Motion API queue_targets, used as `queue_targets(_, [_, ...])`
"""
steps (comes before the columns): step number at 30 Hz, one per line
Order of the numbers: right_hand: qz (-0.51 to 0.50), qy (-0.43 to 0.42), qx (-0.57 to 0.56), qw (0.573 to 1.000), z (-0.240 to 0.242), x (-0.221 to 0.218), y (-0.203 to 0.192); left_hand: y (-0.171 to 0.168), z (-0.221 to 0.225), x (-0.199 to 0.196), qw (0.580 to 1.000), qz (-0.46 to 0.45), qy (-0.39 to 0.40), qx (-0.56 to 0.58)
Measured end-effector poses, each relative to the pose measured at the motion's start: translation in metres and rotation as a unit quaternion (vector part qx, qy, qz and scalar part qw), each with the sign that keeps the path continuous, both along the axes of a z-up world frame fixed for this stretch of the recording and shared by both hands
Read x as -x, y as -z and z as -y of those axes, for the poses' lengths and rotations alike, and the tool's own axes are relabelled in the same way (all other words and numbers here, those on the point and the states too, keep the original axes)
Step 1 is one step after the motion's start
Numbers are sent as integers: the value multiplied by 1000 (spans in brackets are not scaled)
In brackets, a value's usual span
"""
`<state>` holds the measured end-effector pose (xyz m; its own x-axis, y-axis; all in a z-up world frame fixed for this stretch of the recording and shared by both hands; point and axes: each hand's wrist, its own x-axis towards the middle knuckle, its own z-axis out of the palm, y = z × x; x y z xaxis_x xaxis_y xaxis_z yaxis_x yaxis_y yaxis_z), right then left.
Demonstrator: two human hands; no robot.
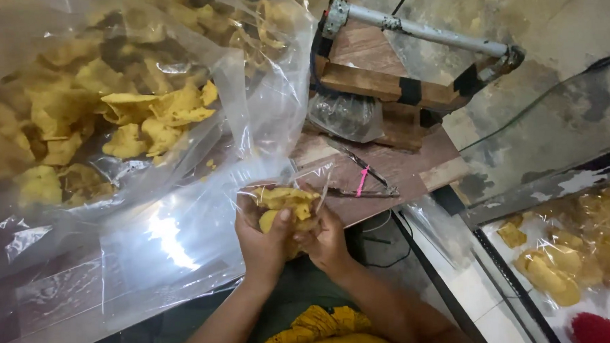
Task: Packaging yellow snack items into small plastic bags using hands and tongs.
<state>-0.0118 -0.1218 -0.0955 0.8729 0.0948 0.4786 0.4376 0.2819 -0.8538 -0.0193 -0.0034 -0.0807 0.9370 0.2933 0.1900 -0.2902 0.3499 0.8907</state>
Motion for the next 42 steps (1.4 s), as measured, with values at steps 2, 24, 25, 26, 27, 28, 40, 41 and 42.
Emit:
queue_targets(2, [11, 2, -33, 999, -1, -1, 0, -3, 0, 0, 1000, 5, -23, -8])
queue_targets(24, [-308, 641, -50, 701, 420, 84, 26, -39, 35, 6, 970, 58, 209, -110])
queue_targets(25, [-424, 575, 82, 695, 423, 94, 37, -36, 36, 5, 965, 61, 223, -126])
queue_targets(26, [-526, 489, 210, 664, 425, 104, 48, -34, 37, 4, 959, 63, 237, -142])
queue_targets(27, [-527, 492, 208, 661, 424, 111, 42, -33, 37, 3, 958, 64, 241, -141])
queue_targets(28, [-582, 412, 263, 650, 423, 119, 36, -32, 37, 3, 955, 50, 246, -158])
queue_targets(40, [-83, 690, -121, 709, 504, 82, -50, -10, 48, 20, 921, -1, 346, -178])
queue_targets(41, [-65, 701, -138, 697, 458, 66, -70, -8, 52, 22, 906, 1, 375, -196])
queue_targets(42, [-63, 697, -137, 701, 419, 50, -71, -5, 58, 25, 908, 2, 370, -195])
